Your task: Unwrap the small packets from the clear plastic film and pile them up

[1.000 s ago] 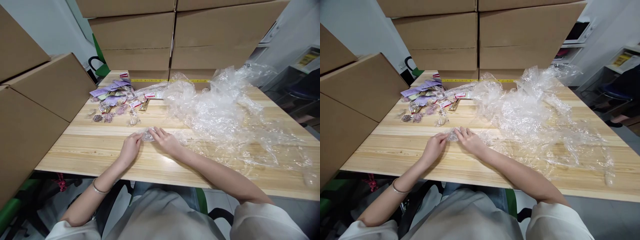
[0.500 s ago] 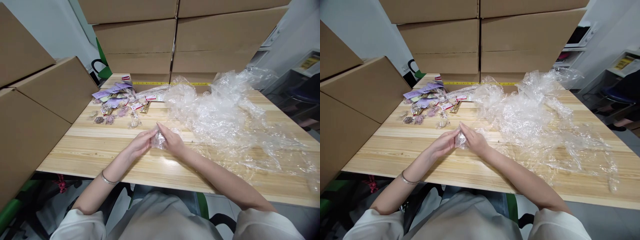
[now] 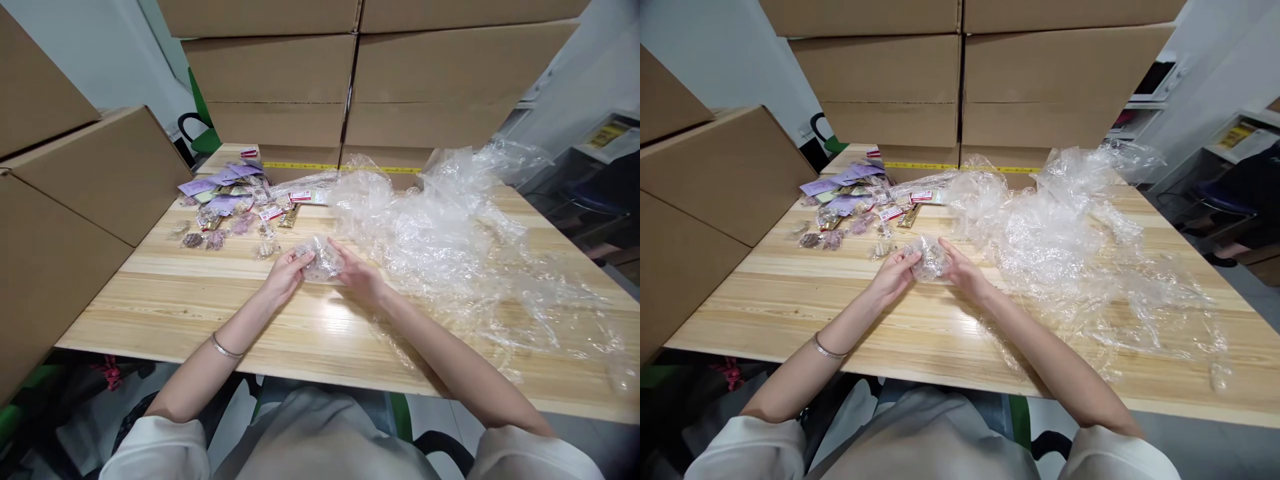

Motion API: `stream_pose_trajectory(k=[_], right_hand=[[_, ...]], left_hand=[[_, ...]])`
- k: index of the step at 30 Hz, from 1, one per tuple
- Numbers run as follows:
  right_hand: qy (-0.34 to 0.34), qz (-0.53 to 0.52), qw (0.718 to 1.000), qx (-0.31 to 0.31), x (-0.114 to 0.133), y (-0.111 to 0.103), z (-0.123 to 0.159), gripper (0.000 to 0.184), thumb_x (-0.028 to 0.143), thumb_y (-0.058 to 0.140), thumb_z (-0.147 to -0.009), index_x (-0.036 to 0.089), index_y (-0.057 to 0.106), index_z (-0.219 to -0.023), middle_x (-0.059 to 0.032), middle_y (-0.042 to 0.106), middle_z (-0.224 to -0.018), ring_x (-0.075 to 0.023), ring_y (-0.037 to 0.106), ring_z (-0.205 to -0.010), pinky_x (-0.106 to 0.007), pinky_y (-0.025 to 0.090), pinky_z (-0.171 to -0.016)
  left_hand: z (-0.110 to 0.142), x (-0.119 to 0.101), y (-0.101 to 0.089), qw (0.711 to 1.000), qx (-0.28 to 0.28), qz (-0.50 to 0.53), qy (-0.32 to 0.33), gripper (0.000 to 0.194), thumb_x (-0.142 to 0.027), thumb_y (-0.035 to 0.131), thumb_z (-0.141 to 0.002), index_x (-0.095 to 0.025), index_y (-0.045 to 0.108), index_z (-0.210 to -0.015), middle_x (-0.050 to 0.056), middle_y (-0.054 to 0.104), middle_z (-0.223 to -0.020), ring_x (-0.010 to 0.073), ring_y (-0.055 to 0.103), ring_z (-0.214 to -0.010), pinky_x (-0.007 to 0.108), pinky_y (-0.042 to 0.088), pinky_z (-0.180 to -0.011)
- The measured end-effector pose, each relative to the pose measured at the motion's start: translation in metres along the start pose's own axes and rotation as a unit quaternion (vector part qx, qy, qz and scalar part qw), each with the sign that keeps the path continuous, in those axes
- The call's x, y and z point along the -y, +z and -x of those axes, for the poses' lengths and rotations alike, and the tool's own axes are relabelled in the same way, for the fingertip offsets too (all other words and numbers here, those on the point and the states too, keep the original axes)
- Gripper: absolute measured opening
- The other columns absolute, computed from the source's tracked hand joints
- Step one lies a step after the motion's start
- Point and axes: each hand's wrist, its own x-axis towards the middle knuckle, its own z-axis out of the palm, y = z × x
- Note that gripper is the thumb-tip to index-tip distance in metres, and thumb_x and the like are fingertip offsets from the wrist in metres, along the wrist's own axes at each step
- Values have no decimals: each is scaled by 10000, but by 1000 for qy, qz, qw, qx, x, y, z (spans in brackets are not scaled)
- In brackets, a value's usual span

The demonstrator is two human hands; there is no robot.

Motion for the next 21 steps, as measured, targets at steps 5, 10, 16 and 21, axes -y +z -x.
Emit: stream_pose_trajectory(k=[5, 10, 16, 21], right_hand=[[26, -81, 996, -15, 0, 9, -4, 635, 404, 480, -894, 144, 377, -1465, -140, 551, -1410, -253, 594, -1204, -421, 480, -1018], [35, -174, 984, 14, -2, 8, -1, 595, 386, 681, -751, 135, 552, -1275, -160, 661, -1239, -265, 667, -1047, -440, 511, -964], [40, -123, 988, -88, -5, 7, -3, 550, 381, 843, -621, 153, 644, -1080, -112, 719, -1057, -246, 678, -943, -425, 515, -917], [-36, 39, 995, -85, -1, 15, 2, 439, 440, 759, -747, 156, 661, -1066, -85, 687, -1025, -232, 643, -949, -412, 504, -898]], left_hand=[[3, 5, 2, 1000, -17, -19, 5, 400, -271, 886, -633, -153, 710, -971, 25, 730, -939, 133, 640, -857, 267, 466, -859], [10, 7, 6, 1000, 16, 14, -12, 571, -277, 896, -615, -191, 646, -1121, 42, 694, -1099, 174, 623, -1037, 297, 442, -945], [16, 9, 9, 999, -22, -37, 24, 501, -345, 827, -717, -228, 638, -1166, 71, 631, -1289, 213, 526, -1267, 345, 362, -1085], [25, 10, 18, 996, -7, -86, 32, 580, -296, 845, -687, -206, 639, -1221, 82, 668, -1246, 232, 598, -1179, 333, 431, -1020]])
